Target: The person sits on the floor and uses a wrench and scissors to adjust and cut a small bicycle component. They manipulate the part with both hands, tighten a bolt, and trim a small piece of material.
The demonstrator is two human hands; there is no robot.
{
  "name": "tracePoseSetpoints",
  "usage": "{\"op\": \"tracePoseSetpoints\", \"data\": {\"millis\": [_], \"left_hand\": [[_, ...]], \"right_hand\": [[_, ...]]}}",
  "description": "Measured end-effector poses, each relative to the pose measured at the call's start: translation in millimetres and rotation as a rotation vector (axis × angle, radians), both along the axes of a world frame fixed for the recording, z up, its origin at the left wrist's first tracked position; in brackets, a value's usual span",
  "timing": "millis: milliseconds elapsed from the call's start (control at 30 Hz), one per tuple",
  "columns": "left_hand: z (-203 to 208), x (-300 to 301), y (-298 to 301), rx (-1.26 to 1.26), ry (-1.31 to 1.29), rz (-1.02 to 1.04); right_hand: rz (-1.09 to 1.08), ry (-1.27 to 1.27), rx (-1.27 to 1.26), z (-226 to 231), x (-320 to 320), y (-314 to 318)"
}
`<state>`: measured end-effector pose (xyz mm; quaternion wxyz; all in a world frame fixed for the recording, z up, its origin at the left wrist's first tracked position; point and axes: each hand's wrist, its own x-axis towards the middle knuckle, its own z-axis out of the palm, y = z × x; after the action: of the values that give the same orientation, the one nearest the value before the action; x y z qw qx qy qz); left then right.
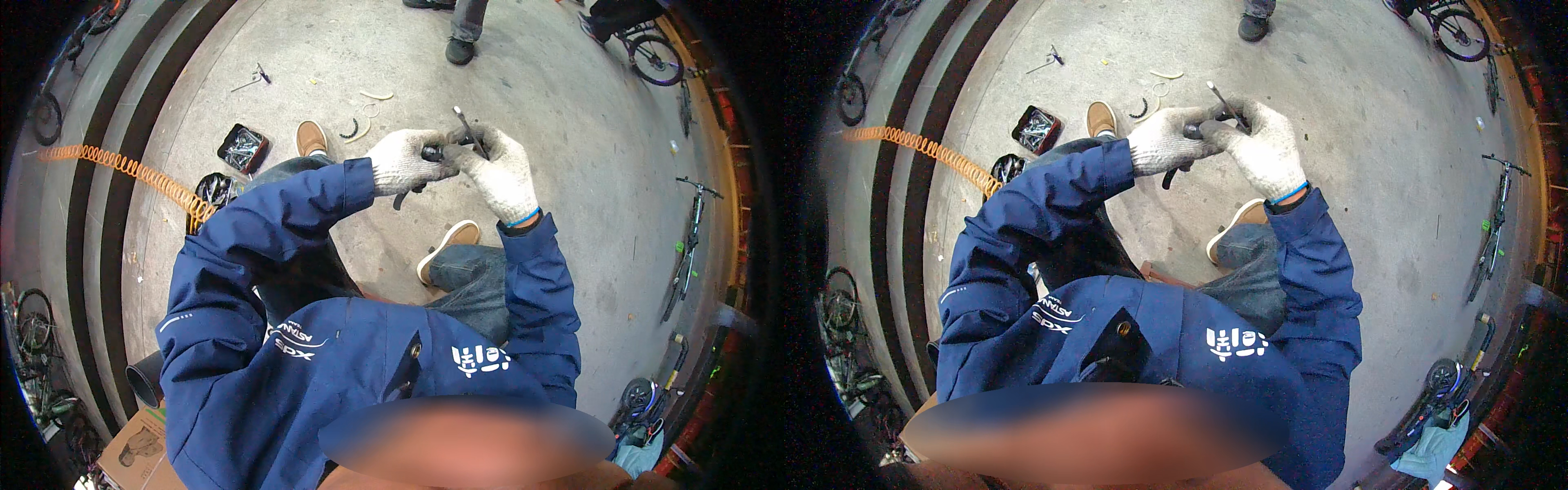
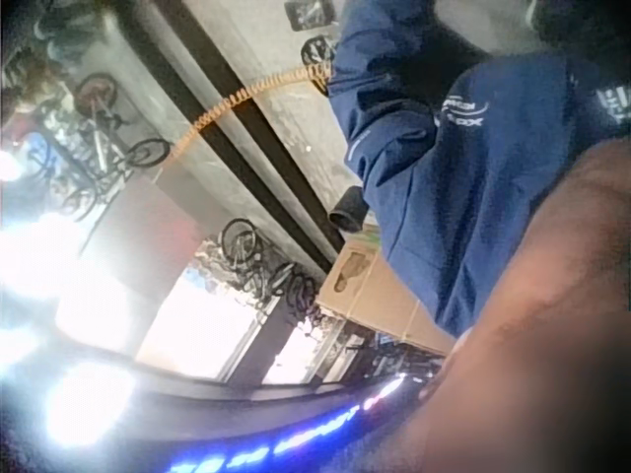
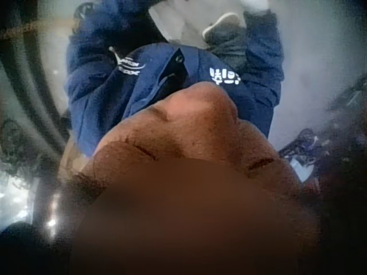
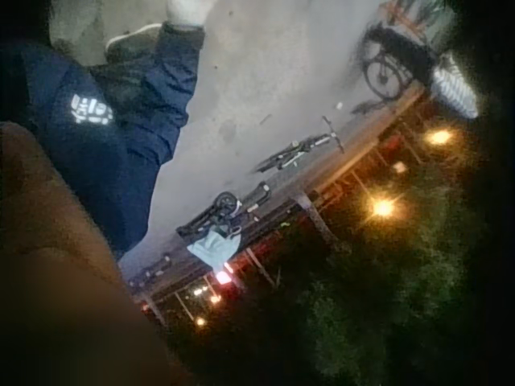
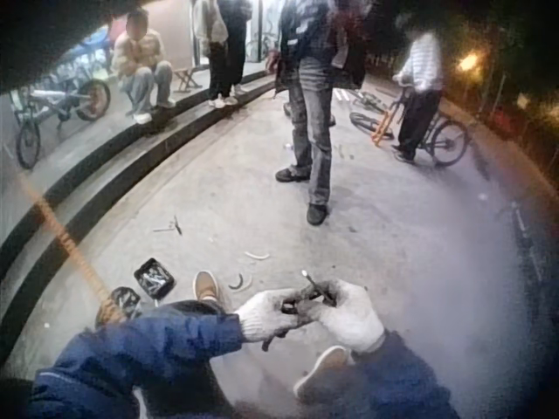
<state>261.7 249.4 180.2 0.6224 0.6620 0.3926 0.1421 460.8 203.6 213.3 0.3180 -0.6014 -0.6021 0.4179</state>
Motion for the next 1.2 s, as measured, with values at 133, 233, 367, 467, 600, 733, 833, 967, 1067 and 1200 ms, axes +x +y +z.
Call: {"op": "tracePoseSetpoints", "data": {"millis": [133,233,367,467,600,733,833,967,1067,1200], "left_hand": [[0.3,-1.9,-2.2,0.05,-0.06,0.018],[-1.6,-2.0,-2.1,0.051,-0.088,0.021],[-5.5,0.3,-0.2,0.025,-0.064,0.022],[-6.8,1.0,0.2,0.011,-0.03,0.02],[-6.3,0.7,-0.3,-0.005,-0.033,0.042],[-6.0,0.0,0.7,-0.005,-0.019,0.024],[-6.3,-1.3,1.5,0.022,-0.016,0.015],[-5.5,-2.6,1.3,0.031,-0.049,-0.001],[-2.4,-2.3,0.4,0.016,-0.074,0.007],[3.6,-3.3,-2.7,-0.031,-0.068,0.017]], "right_hand": [[0.047,0.371,0.043,-0.2,-1.2,-3.3],[0.027,0.309,0.011,1.2,-1.8,-4.1],[-0.006,0.364,0.068,2.9,-3.2,-2.6],[-0.051,0.355,0.032,5.7,-1.0,-3.5],[-0.041,0.355,0.012,6.8,1.5,-1.9],[0.0,0.374,0.069,3.8,2.0,-0.7],[0.017,0.316,0.093,1.1,1.0,-2.1],[-0.006,0.274,0.029,0.0,-1.5,-3.2],[-0.019,0.275,0.028,0.7,-3.3,-3.3],[-0.086,0.33,0.085,-0.6,-7.5,-6.5]]}}
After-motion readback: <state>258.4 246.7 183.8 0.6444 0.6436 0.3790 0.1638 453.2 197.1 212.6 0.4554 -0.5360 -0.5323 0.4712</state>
